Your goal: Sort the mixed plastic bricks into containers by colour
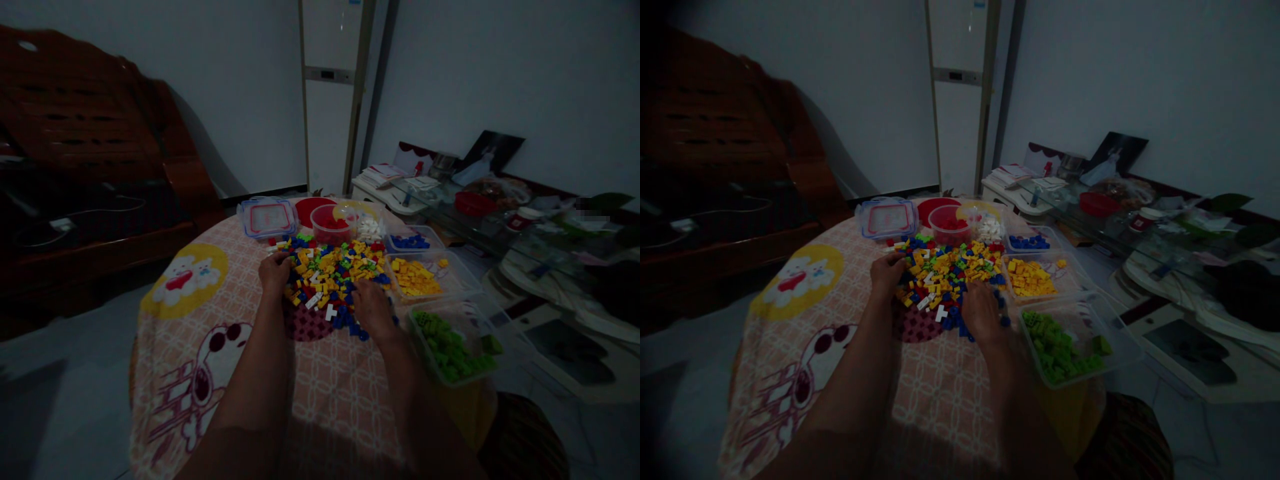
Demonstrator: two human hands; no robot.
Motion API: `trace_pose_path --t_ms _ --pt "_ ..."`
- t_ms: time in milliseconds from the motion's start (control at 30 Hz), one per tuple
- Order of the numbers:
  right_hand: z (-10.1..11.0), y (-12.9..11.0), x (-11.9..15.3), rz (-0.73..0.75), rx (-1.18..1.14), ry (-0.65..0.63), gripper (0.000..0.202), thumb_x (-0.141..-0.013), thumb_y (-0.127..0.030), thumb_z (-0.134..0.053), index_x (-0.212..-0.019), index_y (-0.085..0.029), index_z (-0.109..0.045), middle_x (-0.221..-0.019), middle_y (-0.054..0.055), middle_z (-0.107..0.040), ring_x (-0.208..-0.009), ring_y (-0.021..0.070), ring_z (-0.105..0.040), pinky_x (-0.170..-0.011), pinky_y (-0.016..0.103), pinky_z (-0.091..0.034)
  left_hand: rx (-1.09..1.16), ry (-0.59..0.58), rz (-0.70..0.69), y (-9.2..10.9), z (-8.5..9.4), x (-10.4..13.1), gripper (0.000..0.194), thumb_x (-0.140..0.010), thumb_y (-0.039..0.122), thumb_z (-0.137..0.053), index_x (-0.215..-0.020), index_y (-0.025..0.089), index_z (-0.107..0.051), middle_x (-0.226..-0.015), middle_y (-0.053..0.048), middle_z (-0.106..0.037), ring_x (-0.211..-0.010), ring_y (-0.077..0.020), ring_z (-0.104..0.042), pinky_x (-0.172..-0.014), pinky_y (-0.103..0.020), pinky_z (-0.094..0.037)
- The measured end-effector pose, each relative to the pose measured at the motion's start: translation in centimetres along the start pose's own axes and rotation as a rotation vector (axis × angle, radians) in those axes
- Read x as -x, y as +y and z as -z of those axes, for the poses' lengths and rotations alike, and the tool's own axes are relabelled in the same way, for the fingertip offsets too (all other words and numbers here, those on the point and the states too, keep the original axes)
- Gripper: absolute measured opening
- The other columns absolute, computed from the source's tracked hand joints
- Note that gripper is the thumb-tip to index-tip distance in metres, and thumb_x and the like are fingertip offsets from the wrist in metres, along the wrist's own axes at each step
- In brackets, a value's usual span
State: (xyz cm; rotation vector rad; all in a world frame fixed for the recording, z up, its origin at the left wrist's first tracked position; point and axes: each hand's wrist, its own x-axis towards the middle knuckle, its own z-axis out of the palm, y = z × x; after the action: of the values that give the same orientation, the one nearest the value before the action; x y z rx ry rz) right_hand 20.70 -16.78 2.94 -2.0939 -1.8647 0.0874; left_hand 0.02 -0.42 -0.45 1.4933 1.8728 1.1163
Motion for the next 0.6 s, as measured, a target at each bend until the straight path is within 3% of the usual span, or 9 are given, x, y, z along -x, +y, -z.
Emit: trace_pose_path --t_ms 100,333,467,600 --pt "0.3 -0.8 0.1 0.000 -0.009 0.010 0.032 -0.099 -0.017 -0.043 -0.118 -0.016 -0.068 -0.120 0.012 -0.068 -0.113 0.0204 -0.060 -0.098 0.029 -0.040 -0.013 -0.005 -0.028 0.1 0.2 0.1 0.031 -0.079 0.025 -0.064 -0.105 0.021 -0.080 -0.106 -0.004 -0.078 -0.099 -0.0212 -0.070 -0.089 -0.028 -0.052" --pt "1.4 -0.1 0.4 -0.226 0.169 -0.053 0.033 -0.100 -0.019 -0.042 -0.120 -0.012 -0.067 -0.117 0.018 -0.068 -0.111 0.0272 -0.061 -0.093 0.036 -0.042 -0.011 -0.006 -0.023 0.1 0.2 0.1 0.031 -0.080 0.026 -0.064 -0.106 0.020 -0.079 -0.107 -0.005 -0.078 -0.100 -0.0220 -0.070 -0.089 -0.029 -0.052" --pt "1.2 -0.1 0.1 -0.164 0.093 -0.075 0.031 -0.101 -0.020 -0.042 -0.117 -0.014 -0.068 -0.115 0.015 -0.070 -0.109 0.0241 -0.063 -0.092 0.032 -0.042 0.002 -0.005 -0.009 0.0 0.0 0.1 0.032 -0.079 0.027 -0.065 -0.106 0.021 -0.079 -0.108 -0.004 -0.078 -0.098 -0.0215 -0.070 -0.087 -0.029 -0.053" --pt "0.5 0.0 -0.1 -0.068 0.034 -0.006 0.029 -0.101 -0.021 -0.043 -0.109 -0.016 -0.070 -0.113 0.012 -0.071 -0.108 0.0209 -0.063 -0.092 0.029 -0.042 0.022 -0.008 0.011 0.2 0.1 0.3 0.032 -0.079 0.027 -0.065 -0.106 0.021 -0.079 -0.105 -0.003 -0.078 -0.095 -0.0199 -0.070 -0.085 -0.027 -0.053"
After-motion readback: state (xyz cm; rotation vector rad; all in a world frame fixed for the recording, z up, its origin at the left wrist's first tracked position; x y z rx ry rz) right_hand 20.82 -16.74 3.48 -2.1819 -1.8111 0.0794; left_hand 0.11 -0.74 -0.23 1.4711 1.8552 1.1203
